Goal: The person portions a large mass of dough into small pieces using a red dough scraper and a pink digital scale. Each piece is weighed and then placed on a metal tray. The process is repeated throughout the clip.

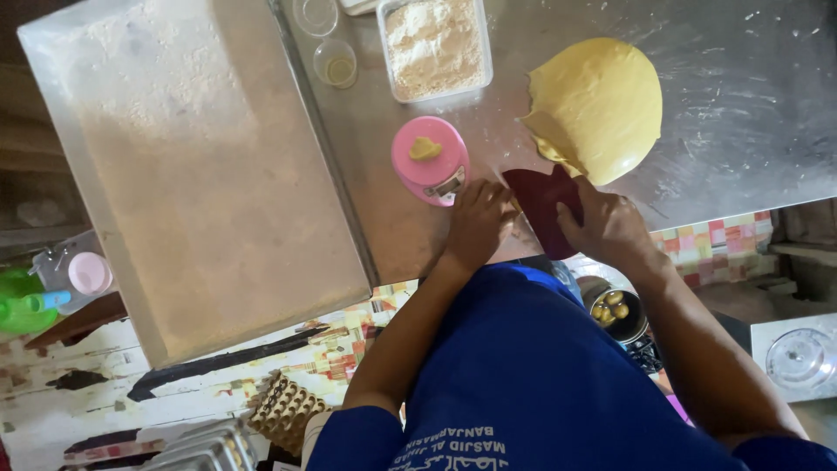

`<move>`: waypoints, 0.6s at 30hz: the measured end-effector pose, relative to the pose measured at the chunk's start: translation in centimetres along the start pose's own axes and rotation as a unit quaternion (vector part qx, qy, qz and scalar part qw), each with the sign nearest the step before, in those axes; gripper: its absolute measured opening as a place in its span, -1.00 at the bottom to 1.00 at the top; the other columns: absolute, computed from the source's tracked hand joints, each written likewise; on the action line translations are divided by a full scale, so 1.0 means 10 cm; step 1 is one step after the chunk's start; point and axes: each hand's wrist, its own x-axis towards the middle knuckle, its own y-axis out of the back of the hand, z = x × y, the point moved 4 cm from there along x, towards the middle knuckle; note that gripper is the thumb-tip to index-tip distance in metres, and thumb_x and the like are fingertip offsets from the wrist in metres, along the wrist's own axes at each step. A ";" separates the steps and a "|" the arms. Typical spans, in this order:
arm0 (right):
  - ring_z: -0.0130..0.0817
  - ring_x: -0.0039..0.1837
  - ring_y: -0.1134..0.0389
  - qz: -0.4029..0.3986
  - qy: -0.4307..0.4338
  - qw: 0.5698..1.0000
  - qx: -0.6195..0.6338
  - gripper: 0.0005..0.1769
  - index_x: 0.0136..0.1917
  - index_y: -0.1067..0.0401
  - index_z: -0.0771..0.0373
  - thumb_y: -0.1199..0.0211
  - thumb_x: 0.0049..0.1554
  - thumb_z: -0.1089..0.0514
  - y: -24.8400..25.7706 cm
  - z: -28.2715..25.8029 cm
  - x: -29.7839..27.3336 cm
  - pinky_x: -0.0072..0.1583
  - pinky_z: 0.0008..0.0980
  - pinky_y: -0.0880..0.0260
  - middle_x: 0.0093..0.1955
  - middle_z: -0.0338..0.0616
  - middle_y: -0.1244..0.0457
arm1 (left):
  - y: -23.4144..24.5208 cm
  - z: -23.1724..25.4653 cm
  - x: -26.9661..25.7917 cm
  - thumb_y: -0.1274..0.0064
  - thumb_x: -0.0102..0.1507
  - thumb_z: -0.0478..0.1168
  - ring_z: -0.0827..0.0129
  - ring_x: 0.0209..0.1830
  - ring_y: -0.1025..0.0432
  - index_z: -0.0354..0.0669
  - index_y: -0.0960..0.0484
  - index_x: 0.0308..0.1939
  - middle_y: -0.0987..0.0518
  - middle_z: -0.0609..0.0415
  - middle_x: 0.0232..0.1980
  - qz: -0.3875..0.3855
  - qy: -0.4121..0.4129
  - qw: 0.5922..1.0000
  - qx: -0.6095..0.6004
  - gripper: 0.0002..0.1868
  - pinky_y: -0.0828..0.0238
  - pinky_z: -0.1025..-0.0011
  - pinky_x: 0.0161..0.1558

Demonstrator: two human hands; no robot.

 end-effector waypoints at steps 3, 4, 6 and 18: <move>0.11 -0.25 -0.49 0.018 0.024 0.999 -0.031 -0.46 0.23 -0.44 0.21 -0.20 0.19 -0.23 0.13 -0.29 0.05 -0.14 0.08 -0.50 -0.43 0.07 -0.35 | -0.04 0.01 0.03 -0.31 0.11 0.00 0.07 0.17 -0.40 -0.03 -0.67 -0.07 -0.57 0.06 -0.01 -0.032 0.007 0.999 -0.001 -0.62 -0.29 0.08 0.19; 0.11 -0.25 -0.49 0.017 0.022 0.999 -0.032 -0.46 0.23 -0.44 0.21 -0.20 0.19 -0.23 0.10 -0.28 0.10 -0.14 0.08 -0.50 -0.43 0.07 -0.35 | -0.01 -0.02 0.04 -0.31 0.11 0.00 0.07 0.17 -0.40 -0.03 -0.67 -0.07 -0.57 0.06 -0.01 -0.033 0.006 0.999 -0.003 -0.62 -0.29 0.08 0.19; 0.12 -0.23 -0.50 -0.011 0.024 1.000 -0.017 -0.38 0.35 -0.37 0.20 -0.17 0.16 -0.20 0.02 -0.26 0.18 -0.10 0.12 -0.49 -0.42 0.06 -0.37 | 0.05 -0.03 0.07 -0.24 0.19 -0.07 0.11 0.14 -0.40 -0.08 -0.67 -0.14 -0.55 0.07 -0.04 -0.028 -0.013 0.999 -0.026 -0.75 -0.31 0.16 0.11; 0.15 -0.19 -0.47 0.044 -0.058 0.988 0.139 -0.58 0.04 -0.42 0.27 -0.35 0.15 -0.10 0.30 0.18 0.09 -0.19 0.01 -0.44 -0.37 0.12 -0.35 | 1.26 -0.37 0.40 -0.19 0.18 -0.44 0.04 0.04 -0.50 -0.12 -0.58 0.06 -0.60 0.03 -0.06 0.180 0.141 0.964 -0.137 -0.63 -0.46 0.26 0.09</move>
